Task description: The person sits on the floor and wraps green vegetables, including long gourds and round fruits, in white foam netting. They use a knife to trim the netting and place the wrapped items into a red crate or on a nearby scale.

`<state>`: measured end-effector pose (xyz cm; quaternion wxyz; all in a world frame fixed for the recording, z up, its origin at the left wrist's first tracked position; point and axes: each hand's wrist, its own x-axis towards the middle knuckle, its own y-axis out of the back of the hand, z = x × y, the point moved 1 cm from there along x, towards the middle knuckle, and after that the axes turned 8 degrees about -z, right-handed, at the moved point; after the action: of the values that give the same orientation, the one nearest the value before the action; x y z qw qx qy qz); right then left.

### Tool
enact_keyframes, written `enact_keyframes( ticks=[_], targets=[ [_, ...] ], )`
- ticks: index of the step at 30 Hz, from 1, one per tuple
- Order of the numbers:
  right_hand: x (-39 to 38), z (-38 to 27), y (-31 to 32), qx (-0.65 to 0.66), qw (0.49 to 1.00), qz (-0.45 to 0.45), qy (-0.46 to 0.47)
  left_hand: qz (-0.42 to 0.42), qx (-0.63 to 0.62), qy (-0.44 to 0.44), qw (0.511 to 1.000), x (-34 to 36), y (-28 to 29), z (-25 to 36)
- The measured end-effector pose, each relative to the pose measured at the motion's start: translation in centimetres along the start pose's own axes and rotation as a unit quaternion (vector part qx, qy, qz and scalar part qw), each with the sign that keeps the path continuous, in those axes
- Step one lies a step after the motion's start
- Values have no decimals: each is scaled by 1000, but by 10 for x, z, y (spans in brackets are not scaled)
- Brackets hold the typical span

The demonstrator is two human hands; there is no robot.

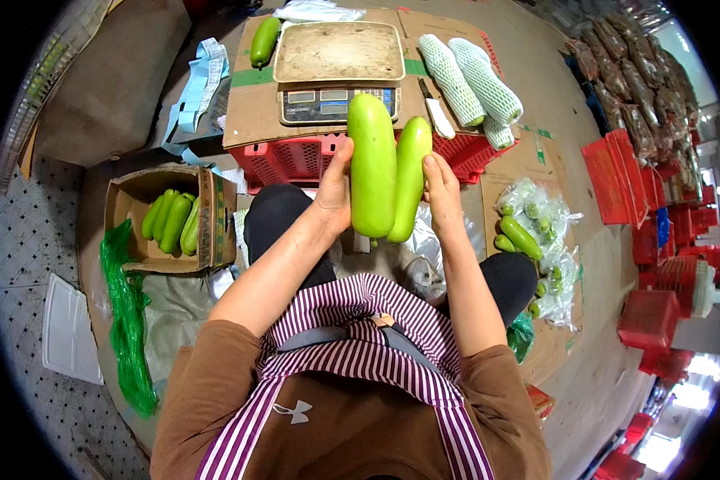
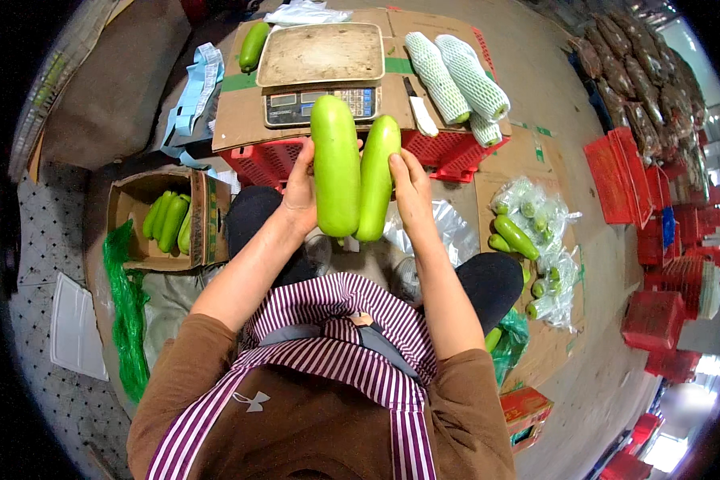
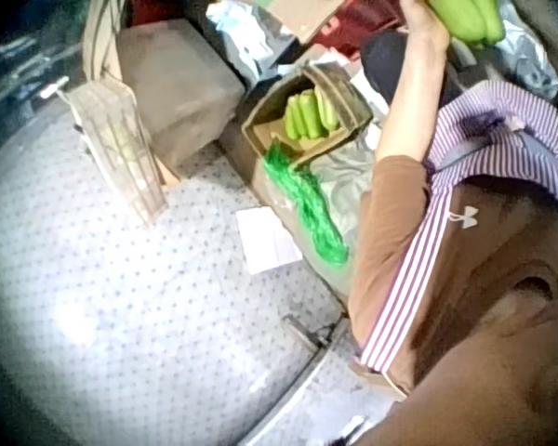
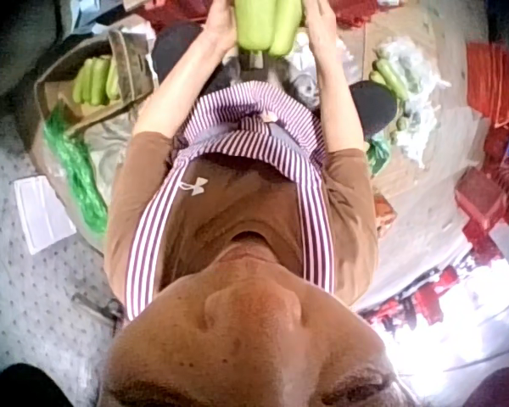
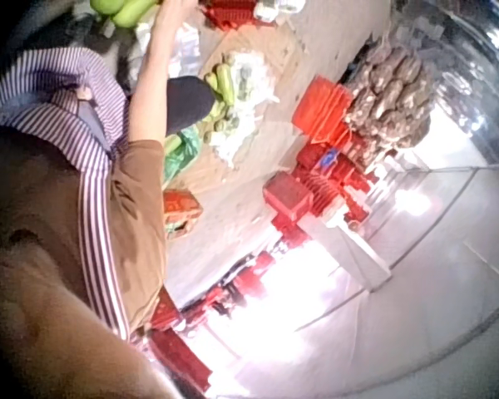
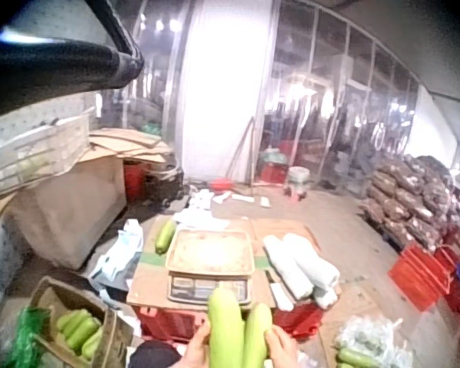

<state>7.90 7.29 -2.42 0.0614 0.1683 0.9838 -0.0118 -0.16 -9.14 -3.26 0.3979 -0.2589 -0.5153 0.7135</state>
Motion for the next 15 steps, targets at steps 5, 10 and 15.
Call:
enact_keyframes(
  ticks=[5,10,15],
  targets=[
    [-5,26,-10,40,999,-19,27,58,53,-21,997,-24,3,-16],
    [-7,38,-14,66,995,-71,19,28,113,26,993,-39,24,-18],
    [-5,56,-21,139,982,-114,50,-43,162,-14,986,-45,17,-14]
  ],
)
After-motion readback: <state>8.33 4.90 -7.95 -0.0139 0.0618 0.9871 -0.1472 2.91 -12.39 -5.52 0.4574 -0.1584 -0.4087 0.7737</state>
